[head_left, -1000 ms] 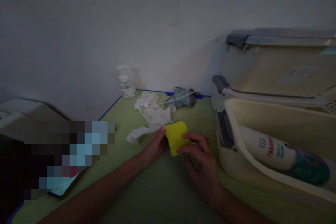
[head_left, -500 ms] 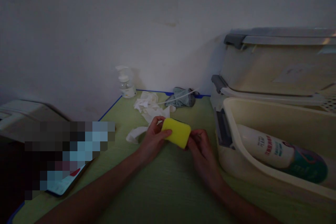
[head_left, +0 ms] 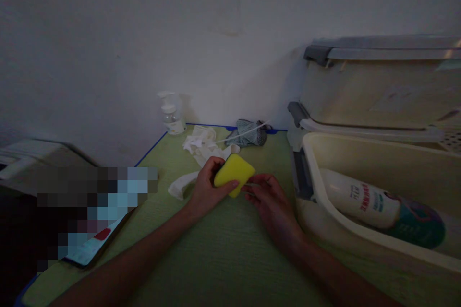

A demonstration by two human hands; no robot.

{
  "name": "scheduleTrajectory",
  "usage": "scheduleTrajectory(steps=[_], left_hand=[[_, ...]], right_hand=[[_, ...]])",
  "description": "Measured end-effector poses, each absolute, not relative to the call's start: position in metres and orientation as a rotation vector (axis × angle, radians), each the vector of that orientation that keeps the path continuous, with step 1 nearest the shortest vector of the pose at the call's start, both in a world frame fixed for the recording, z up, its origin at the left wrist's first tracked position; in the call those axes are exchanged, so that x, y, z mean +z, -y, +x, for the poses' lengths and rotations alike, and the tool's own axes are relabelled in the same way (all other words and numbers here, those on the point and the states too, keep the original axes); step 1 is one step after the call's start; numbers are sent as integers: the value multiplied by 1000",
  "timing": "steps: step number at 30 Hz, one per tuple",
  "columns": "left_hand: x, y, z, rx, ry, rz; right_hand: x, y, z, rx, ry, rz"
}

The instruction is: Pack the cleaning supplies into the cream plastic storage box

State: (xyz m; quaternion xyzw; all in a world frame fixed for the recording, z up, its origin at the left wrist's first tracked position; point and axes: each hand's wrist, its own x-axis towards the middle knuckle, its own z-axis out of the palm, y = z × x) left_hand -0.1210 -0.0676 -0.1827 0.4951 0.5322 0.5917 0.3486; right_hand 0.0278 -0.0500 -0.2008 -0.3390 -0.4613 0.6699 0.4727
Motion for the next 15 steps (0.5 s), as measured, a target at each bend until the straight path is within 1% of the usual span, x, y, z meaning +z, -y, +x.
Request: scheduleTrajectory(steps=[4,10,13,15], left_hand=[[-171,69,-119,1543,-1311,1206],[-150,64,-128,1698,-1156,1216],[-130,56,-130,1730,-1061,1246],[-110,52,-124,1674,-1023,1330]], right_hand=[[-196,54,28,1629,1272,-809],[-194,57,32,1590,1419,-805],[-196,57,30,1576,1461,-806],[-197,57,29,1570,1483,-801]])
